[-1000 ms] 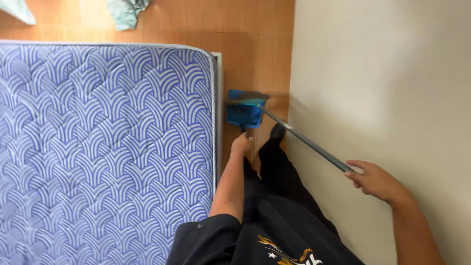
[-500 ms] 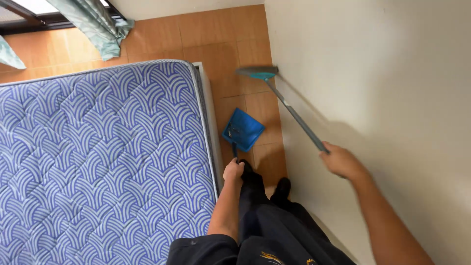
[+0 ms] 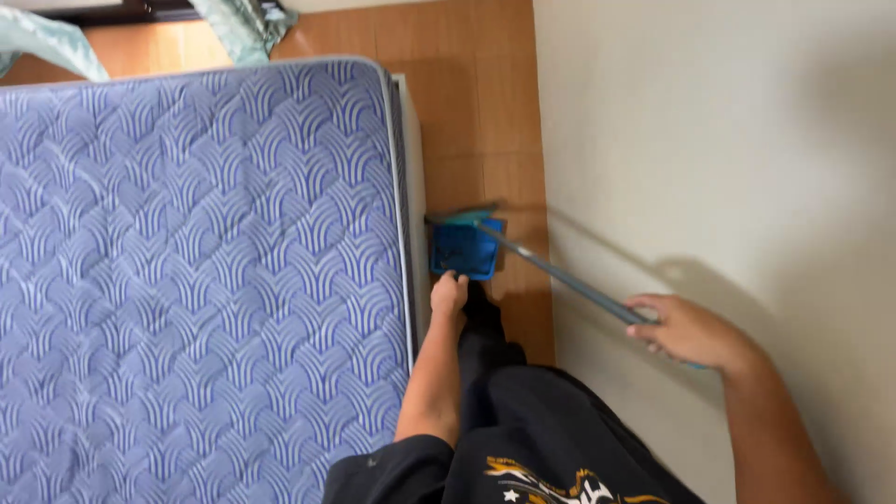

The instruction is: Sweeping and mopping the tiled floor in a bedroom.

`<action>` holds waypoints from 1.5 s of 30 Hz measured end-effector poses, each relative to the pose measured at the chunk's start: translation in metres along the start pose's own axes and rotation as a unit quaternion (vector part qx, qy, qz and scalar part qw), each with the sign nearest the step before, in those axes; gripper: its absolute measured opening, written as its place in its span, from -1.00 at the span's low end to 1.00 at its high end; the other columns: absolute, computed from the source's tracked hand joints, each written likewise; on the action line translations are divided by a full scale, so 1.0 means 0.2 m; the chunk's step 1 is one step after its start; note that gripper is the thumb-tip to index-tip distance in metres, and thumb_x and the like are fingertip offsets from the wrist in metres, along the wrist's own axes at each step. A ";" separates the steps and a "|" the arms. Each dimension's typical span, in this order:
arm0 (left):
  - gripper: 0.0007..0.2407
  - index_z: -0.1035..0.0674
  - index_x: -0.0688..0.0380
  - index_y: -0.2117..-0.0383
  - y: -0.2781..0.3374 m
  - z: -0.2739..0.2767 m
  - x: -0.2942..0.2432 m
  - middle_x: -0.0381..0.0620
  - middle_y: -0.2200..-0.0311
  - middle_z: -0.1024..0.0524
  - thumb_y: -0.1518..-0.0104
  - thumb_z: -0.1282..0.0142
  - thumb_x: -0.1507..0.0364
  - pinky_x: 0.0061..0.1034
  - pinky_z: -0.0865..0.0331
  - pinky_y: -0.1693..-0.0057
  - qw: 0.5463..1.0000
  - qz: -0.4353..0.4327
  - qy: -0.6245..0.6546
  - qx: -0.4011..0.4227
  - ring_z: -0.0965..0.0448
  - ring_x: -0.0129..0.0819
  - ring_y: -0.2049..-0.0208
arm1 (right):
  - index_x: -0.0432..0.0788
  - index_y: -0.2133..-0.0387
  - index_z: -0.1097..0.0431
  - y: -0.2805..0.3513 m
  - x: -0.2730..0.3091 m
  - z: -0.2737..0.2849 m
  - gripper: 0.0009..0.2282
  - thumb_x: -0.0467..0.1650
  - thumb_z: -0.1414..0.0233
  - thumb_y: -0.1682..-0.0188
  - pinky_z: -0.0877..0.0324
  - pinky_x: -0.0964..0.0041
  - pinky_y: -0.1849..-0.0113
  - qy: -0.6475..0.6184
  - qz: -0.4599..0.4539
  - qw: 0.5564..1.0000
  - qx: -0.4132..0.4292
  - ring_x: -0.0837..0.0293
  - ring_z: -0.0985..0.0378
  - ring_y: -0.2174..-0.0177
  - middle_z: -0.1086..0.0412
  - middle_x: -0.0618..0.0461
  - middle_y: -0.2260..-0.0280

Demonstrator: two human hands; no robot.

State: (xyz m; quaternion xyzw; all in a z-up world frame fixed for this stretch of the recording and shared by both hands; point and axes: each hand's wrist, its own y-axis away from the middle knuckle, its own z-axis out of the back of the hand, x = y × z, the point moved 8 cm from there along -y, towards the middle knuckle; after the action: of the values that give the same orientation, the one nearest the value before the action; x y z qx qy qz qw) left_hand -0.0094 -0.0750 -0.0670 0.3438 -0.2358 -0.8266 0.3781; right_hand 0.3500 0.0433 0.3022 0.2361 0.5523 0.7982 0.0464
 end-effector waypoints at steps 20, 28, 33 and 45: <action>-0.58 -0.49 -0.08 -0.18 1.31 -0.38 0.58 0.15 0.01 -0.58 -0.18 0.03 0.19 -0.13 -0.39 -0.17 0.988 0.104 0.115 -0.025 -0.54 0.09 -0.06 | -0.31 0.23 -0.49 -0.22 -0.52 -0.84 -0.67 -0.26 -0.14 0.12 -0.47 -0.02 0.22 0.208 0.077 0.965 -0.141 -0.22 -0.61 0.30 -0.53 -0.32 0.36; -0.59 -0.51 -0.10 -0.16 1.51 -0.51 1.06 0.13 0.01 -0.58 -0.18 0.03 0.17 -0.14 -0.39 -0.19 0.988 0.115 0.098 -0.012 -0.54 0.07 -0.08 | -0.47 0.19 -0.38 -0.11 -0.90 -1.36 -0.60 -0.30 -0.14 0.12 -0.60 -0.14 0.27 0.195 -0.052 0.979 0.017 -0.23 -0.68 0.38 -0.53 -0.30 0.41; -0.57 -0.48 -0.11 -0.19 1.59 -0.55 1.17 0.13 -0.01 -0.57 -0.18 0.02 0.18 -0.16 -0.38 -0.20 0.989 0.115 0.087 0.025 -0.54 0.06 -0.09 | -0.41 -0.21 -0.08 -0.06 -0.99 -1.55 -0.45 -0.45 0.04 0.11 -0.54 -0.07 0.30 0.172 -0.090 0.976 -0.095 -0.19 -0.68 0.47 -0.54 -0.27 0.55; -0.47 -0.33 -0.10 -0.32 1.69 -0.78 1.30 -0.04 0.37 -0.70 -0.14 -0.05 0.26 -0.36 -0.55 0.12 0.957 0.187 0.173 0.135 -0.70 -0.30 0.44 | 0.09 -0.35 -0.08 0.48 -0.98 -1.58 -0.39 -0.41 -0.05 0.04 -0.46 0.13 0.47 0.063 -0.059 0.996 0.030 0.09 -0.46 0.63 -0.42 -0.02 0.52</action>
State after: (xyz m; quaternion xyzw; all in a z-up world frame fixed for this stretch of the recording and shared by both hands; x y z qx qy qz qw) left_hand 0.1399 -0.5042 -0.0506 0.4794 -0.3364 -0.6293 0.5110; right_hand 0.4050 -0.3316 0.2381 0.1533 0.5911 0.7903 0.0511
